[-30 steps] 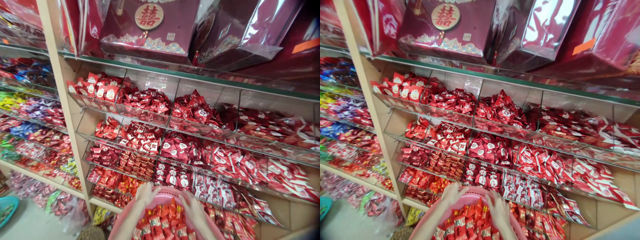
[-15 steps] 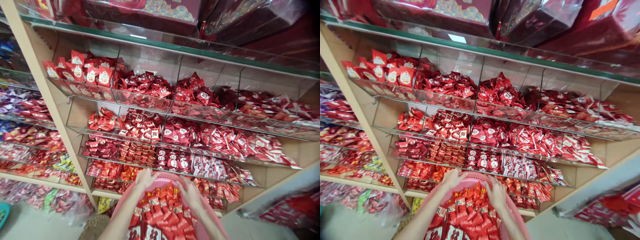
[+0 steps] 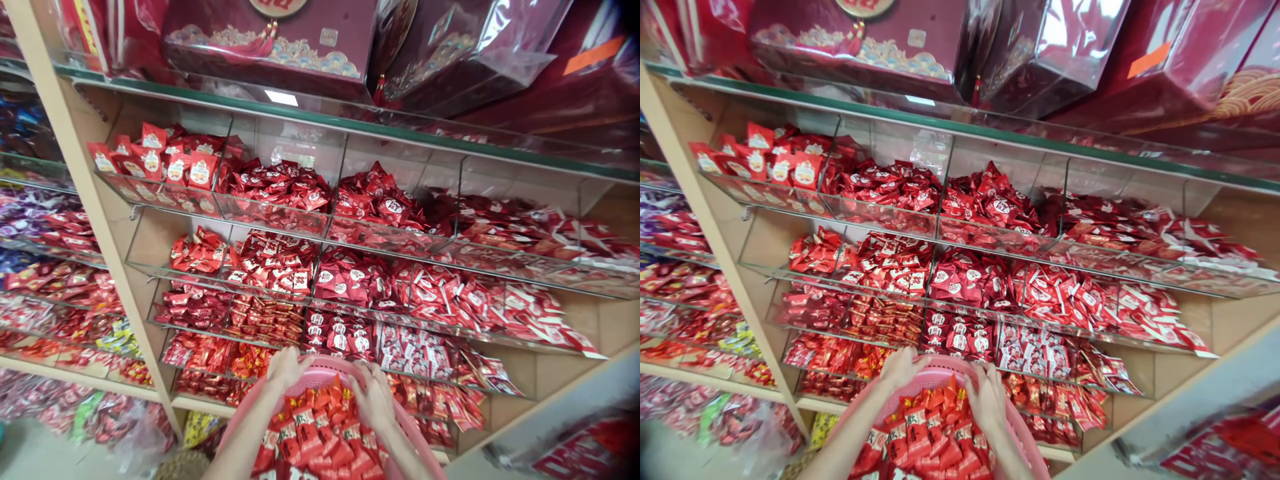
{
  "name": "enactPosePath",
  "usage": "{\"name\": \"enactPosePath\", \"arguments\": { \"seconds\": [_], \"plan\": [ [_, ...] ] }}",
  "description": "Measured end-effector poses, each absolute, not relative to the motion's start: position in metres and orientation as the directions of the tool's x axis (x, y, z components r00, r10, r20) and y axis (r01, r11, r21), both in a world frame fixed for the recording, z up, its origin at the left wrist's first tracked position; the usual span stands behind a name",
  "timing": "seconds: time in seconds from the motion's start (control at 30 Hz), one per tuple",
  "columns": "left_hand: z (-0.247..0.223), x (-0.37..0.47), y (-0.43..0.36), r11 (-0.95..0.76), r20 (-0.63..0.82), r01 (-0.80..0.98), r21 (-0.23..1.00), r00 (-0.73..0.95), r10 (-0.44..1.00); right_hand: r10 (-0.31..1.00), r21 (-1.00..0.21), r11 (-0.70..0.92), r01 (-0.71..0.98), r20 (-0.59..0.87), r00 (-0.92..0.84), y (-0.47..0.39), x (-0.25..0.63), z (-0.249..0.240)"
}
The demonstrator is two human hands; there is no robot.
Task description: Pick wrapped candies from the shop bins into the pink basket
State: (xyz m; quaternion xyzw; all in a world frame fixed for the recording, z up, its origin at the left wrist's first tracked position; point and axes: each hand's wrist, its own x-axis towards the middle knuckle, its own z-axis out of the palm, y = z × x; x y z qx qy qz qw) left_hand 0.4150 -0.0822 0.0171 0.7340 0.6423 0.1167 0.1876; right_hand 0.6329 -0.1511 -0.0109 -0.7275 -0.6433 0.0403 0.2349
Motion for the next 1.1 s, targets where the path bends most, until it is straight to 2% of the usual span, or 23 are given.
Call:
{"name": "enactPosePath", "arguments": {
  "seconds": [0.17,0.27,0.33,0.4,0.5,0.6,0.73,0.97,1.1],
  "plan": [
    [0.017,0.409,-0.079,-0.096,-0.081,0.905,0.414,0.142,0.987,0.959,-0.399,-0.052,0.915,0.235,0.157,-0.148,0.629,-0.013],
    [0.016,0.405,-0.074,-0.085,-0.100,0.906,0.416,0.139,0.985,0.960,-0.366,-0.003,0.931,0.260,0.105,-0.147,0.626,0.010],
    [0.016,0.404,-0.070,-0.086,-0.107,0.908,0.410,0.142,0.984,0.934,-0.346,0.090,0.934,0.356,0.042,-0.142,0.624,0.048],
    [0.015,0.404,-0.068,-0.101,-0.099,0.913,0.396,0.151,0.984,0.858,-0.327,0.239,0.914,0.512,-0.041,-0.131,0.622,0.100],
    [0.015,0.405,-0.067,-0.115,-0.102,0.922,0.370,0.163,0.981,0.745,-0.217,0.358,0.908,0.652,-0.138,-0.099,0.614,0.177],
    [0.015,0.403,-0.070,-0.138,-0.091,0.925,0.353,0.180,0.979,0.756,-0.144,0.403,0.904,0.609,-0.240,-0.062,0.602,0.220],
    [0.015,0.400,-0.073,-0.168,-0.069,0.919,0.357,0.206,0.976,0.819,-0.037,0.407,0.913,0.458,-0.346,-0.033,0.587,0.225],
    [0.011,0.398,-0.072,-0.185,-0.044,0.913,0.365,0.215,0.976,0.900,0.104,0.291,0.951,0.309,-0.309,-0.033,0.576,0.224],
    [0.013,0.397,-0.071,-0.198,-0.058,0.917,0.347,0.232,0.971,0.907,0.102,0.262,0.960,0.315,-0.281,-0.039,0.568,0.228]
  ]
}}
